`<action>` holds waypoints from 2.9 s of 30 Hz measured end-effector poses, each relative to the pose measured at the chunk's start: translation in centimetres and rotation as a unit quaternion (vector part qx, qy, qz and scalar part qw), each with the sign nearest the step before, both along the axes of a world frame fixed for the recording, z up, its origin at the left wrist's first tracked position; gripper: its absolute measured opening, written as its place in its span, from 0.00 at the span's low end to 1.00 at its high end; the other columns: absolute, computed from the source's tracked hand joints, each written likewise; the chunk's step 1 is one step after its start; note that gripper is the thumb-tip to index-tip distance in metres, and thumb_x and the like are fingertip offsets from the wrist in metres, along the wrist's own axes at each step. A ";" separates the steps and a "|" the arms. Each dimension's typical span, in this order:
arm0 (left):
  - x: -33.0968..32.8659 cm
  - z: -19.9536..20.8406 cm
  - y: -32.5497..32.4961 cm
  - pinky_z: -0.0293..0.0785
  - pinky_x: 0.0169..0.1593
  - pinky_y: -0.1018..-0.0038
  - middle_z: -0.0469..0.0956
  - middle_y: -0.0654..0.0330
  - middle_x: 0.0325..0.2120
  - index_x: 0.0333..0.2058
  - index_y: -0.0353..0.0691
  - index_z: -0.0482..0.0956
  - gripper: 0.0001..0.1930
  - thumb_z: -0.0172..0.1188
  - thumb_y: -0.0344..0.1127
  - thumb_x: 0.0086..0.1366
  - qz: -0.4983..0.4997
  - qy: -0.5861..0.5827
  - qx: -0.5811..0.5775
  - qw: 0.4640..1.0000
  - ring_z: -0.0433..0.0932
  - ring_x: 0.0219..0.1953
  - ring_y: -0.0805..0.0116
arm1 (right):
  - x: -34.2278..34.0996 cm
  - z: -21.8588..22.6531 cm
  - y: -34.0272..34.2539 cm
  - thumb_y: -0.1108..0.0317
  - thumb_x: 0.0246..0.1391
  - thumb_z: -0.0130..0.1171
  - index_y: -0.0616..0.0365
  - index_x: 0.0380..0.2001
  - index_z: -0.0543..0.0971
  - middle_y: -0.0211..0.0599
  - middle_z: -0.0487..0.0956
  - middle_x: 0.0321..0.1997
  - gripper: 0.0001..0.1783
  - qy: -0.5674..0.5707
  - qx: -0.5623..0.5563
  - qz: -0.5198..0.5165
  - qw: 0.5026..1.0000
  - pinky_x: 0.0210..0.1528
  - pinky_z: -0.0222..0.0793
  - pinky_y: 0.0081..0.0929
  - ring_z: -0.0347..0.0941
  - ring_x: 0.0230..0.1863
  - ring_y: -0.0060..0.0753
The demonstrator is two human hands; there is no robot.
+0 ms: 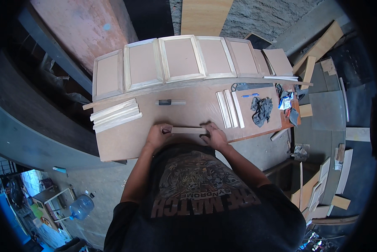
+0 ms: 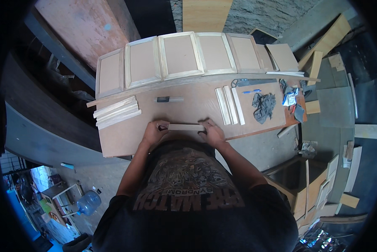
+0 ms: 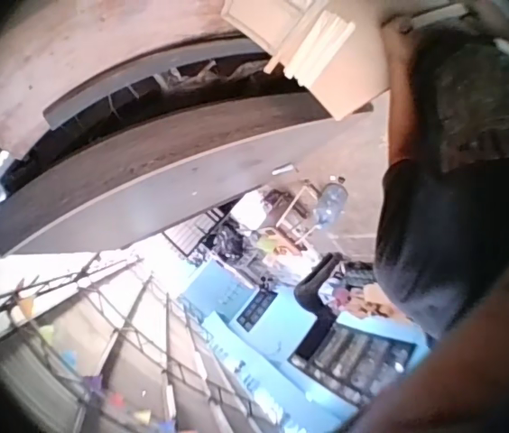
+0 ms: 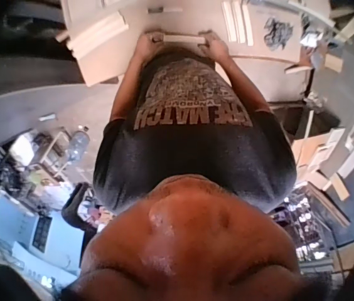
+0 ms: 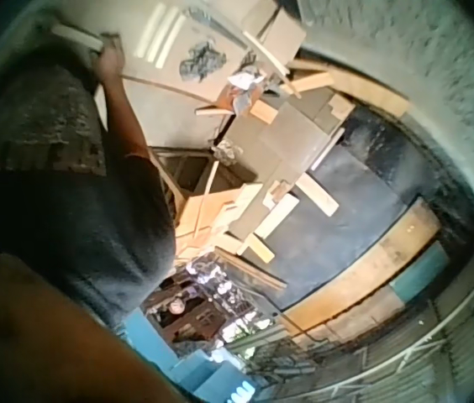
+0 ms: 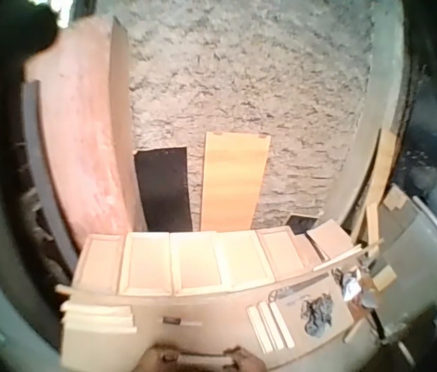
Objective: Measuring and cutting small wooden strips on a workbench.
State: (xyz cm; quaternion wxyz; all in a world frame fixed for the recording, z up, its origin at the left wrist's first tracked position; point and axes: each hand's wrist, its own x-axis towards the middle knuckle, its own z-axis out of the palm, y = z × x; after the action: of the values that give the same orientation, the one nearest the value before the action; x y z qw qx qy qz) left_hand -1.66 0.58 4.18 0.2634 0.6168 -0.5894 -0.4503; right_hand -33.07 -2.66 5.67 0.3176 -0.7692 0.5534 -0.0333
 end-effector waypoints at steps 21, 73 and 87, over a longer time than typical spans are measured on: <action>0.3 -2.0 0.9 0.81 0.49 0.64 0.85 0.55 0.38 0.42 0.44 0.89 0.17 0.76 0.30 0.51 -0.007 -0.143 -0.080 0.987 0.84 0.39 0.52 | -1.5 -2.1 0.5 0.63 0.51 0.74 0.45 0.55 0.83 0.37 0.76 0.49 0.25 -0.028 -0.046 -0.027 0.998 0.48 0.76 0.37 0.79 0.47 0.43; 0.3 -3.6 1.3 0.82 0.45 0.66 0.86 0.56 0.33 0.42 0.41 0.87 0.17 0.76 0.28 0.51 0.056 -0.083 0.000 0.995 0.85 0.35 0.60 | -1.8 -3.0 0.1 0.60 0.51 0.73 0.56 0.51 0.83 0.45 0.82 0.46 0.24 -0.085 -0.042 -0.073 0.993 0.51 0.76 0.40 0.81 0.47 0.50; 0.4 -3.9 1.6 0.82 0.45 0.66 0.86 0.55 0.34 0.43 0.40 0.86 0.17 0.75 0.28 0.53 0.061 -0.079 -0.008 0.995 0.85 0.36 0.59 | -1.7 -3.0 0.2 0.60 0.52 0.72 0.55 0.53 0.83 0.44 0.82 0.43 0.25 -0.102 -0.060 -0.068 0.991 0.49 0.76 0.39 0.81 0.43 0.49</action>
State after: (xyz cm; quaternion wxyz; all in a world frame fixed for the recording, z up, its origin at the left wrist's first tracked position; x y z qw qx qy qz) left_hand -1.29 2.18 0.27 0.2479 0.6830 -0.5733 -0.3785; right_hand -34.76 -2.49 2.71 0.3227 -0.7399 0.5665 -0.1658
